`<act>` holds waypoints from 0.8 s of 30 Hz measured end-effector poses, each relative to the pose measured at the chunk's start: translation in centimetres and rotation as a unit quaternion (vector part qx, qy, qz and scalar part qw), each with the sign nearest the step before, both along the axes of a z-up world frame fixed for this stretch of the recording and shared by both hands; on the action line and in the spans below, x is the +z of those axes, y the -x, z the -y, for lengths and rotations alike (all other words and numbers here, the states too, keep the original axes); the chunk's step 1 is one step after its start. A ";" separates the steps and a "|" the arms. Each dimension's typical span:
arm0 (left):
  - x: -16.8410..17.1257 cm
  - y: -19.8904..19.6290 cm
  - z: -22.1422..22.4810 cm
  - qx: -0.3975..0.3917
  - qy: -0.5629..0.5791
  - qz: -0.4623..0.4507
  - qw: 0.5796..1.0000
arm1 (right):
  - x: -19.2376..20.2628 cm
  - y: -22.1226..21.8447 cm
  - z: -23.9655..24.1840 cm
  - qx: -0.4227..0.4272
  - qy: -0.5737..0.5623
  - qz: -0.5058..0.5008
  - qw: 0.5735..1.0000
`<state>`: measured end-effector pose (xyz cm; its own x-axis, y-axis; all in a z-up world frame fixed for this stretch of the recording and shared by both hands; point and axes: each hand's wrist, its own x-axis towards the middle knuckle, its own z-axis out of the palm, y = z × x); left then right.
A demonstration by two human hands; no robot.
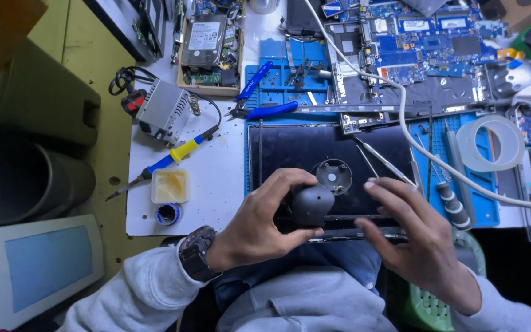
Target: Assembling a small circular electronic component by fitting plastic housing parts together with internal components and padding.
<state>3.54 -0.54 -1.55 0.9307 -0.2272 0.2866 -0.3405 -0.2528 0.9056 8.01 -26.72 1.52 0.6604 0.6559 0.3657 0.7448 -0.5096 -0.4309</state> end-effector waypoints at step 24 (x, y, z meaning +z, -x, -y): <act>0.4 1.5 1.7 -0.035 0.146 -0.141 0.979 | -2.8 0.3 -2.0 0.118 -0.182 -0.141 0.966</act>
<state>2.06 -2.20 -1.20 0.9670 -0.2406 0.0835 -0.0744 0.0466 0.9961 7.74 -24.67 -1.27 0.6153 0.6619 0.4280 0.6484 -0.1163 -0.7523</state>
